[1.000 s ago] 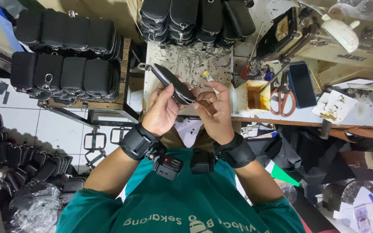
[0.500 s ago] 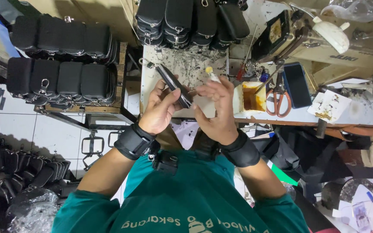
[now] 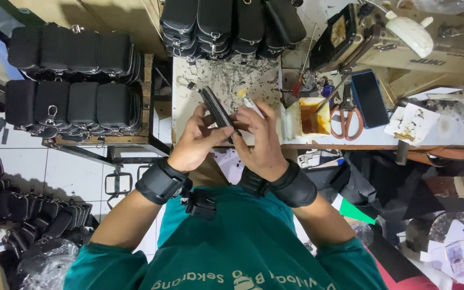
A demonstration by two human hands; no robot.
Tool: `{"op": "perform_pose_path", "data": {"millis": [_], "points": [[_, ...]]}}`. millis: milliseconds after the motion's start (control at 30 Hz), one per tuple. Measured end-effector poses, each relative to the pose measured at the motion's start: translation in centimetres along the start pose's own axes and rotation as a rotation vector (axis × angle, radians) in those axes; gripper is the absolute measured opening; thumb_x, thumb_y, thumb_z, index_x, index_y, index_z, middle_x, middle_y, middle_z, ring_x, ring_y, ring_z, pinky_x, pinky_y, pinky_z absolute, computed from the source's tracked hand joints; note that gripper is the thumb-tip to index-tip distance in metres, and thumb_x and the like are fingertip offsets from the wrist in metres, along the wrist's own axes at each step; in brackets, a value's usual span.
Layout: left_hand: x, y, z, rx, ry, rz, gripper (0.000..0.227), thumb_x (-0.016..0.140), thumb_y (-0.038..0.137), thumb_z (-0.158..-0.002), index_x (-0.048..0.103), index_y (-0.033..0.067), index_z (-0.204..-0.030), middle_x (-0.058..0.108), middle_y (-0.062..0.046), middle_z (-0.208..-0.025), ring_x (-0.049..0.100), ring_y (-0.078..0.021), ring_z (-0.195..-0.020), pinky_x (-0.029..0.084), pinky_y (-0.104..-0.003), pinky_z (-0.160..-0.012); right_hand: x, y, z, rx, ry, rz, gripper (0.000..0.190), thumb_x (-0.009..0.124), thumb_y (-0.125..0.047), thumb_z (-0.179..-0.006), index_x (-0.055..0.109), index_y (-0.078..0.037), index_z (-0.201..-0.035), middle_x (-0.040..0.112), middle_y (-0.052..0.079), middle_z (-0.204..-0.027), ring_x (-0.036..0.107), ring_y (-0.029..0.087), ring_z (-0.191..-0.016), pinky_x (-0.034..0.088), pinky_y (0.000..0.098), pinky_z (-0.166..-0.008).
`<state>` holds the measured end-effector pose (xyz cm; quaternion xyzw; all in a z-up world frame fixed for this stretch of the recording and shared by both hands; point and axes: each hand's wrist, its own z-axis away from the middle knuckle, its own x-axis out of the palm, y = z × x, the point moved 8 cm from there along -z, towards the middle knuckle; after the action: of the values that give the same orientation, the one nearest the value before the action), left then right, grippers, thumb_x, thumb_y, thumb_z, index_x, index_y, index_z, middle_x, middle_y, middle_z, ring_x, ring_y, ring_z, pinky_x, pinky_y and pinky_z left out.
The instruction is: Applying adhesive to the edges of leather pouches using a small applicator stick
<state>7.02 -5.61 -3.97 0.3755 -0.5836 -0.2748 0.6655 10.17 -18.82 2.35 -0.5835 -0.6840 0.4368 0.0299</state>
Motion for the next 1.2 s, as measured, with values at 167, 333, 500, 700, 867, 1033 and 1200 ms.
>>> {"op": "perform_pose_path", "data": {"millis": [167, 333, 500, 700, 867, 1033, 1200], "points": [[0.7, 0.6, 0.2, 0.000, -0.018, -0.056, 0.084, 0.085, -0.007, -0.077, 0.037, -0.0014, -0.145, 0.066, -0.019, -0.106, 0.075, -0.0245, -0.088, 0.067, -0.039, -0.075, 0.3, -1.1, 0.0, -0.016, 0.001, 0.087, 0.049, 0.064, -0.008, -0.101, 0.044, -0.001, -0.145, 0.041, 0.024, -0.145, 0.068, 0.050, -0.113, 0.065, 0.0590, -0.081], [-2.7, -2.7, 0.5, 0.012, -0.062, -0.058, 0.080, 0.081, -0.013, -0.077, 0.040, -0.0048, -0.145, 0.068, -0.026, -0.107, 0.077, -0.0350, -0.088, 0.067, -0.043, -0.073, -1.1, 0.2, -0.9, 0.138, 0.034, -0.136, 0.055, 0.063, 0.010, -0.091, 0.041, 0.004, -0.140, 0.039, 0.030, -0.138, 0.066, 0.049, -0.115, 0.060, 0.0596, -0.093], [-1.4, 0.6, 1.2, 0.046, -0.157, -0.202, 0.053, 0.068, -0.017, -0.082, 0.065, 0.0007, -0.133, 0.073, -0.018, -0.113, 0.075, -0.0327, -0.099, 0.062, -0.046, -0.090, -3.2, 4.7, 0.6, 0.334, 0.103, -0.205, 0.061, 0.054, 0.011, -0.095, 0.033, -0.006, -0.149, 0.043, 0.016, -0.139, 0.056, 0.043, -0.130, 0.059, 0.0435, -0.088], [1.9, 4.6, 1.2, -0.017, 0.044, -0.233, 0.030, 0.083, 0.003, -0.082, 0.076, 0.0084, -0.111, 0.077, -0.003, -0.092, 0.073, -0.0111, -0.079, 0.059, -0.022, -0.060, -3.3, 3.3, -1.1, 0.220, 0.184, -0.124, 0.052, 0.063, 0.006, -0.098, 0.036, 0.001, -0.143, 0.041, 0.019, -0.135, 0.058, 0.044, -0.125, 0.060, 0.0563, -0.092], [2.5, 2.8, 2.3, -0.146, -0.193, -0.111, 0.036, 0.076, -0.004, -0.085, 0.069, 0.0017, -0.120, 0.077, -0.016, -0.101, 0.078, -0.0275, -0.083, 0.066, -0.037, -0.068, -3.9, 3.1, -1.4, 0.202, 0.216, -0.151, 0.051, 0.060, 0.006, -0.101, 0.036, -0.002, -0.145, 0.040, 0.016, -0.135, 0.056, 0.033, -0.126, 0.059, 0.0512, -0.097], [0.1, -0.5, 1.2, -0.054, -0.325, -0.173, 0.031, 0.072, -0.008, -0.087, 0.070, 0.0018, -0.117, 0.076, -0.022, -0.096, 0.077, -0.0287, -0.079, 0.065, -0.034, -0.065, -3.9, 3.4, -1.1, 0.237, 0.243, -0.152, 0.048, 0.064, -0.003, -0.104, 0.039, -0.005, -0.145, 0.041, 0.007, -0.134, 0.045, 0.020, -0.132, 0.052, 0.0458, -0.104], [0.3, 0.0, 1.3, -0.091, -0.127, -0.017, 0.021, 0.082, -0.005, -0.082, 0.074, -0.0025, -0.101, 0.077, -0.020, -0.084, 0.077, -0.0214, -0.066, 0.065, -0.027, -0.055, -3.7, 1.9, -1.3, 0.172, 0.249, 0.007, 0.045, 0.055, 0.008, -0.104, 0.038, -0.005, -0.143, 0.038, 0.016, -0.140, 0.069, 0.040, -0.108, 0.061, 0.0509, -0.090]]}}
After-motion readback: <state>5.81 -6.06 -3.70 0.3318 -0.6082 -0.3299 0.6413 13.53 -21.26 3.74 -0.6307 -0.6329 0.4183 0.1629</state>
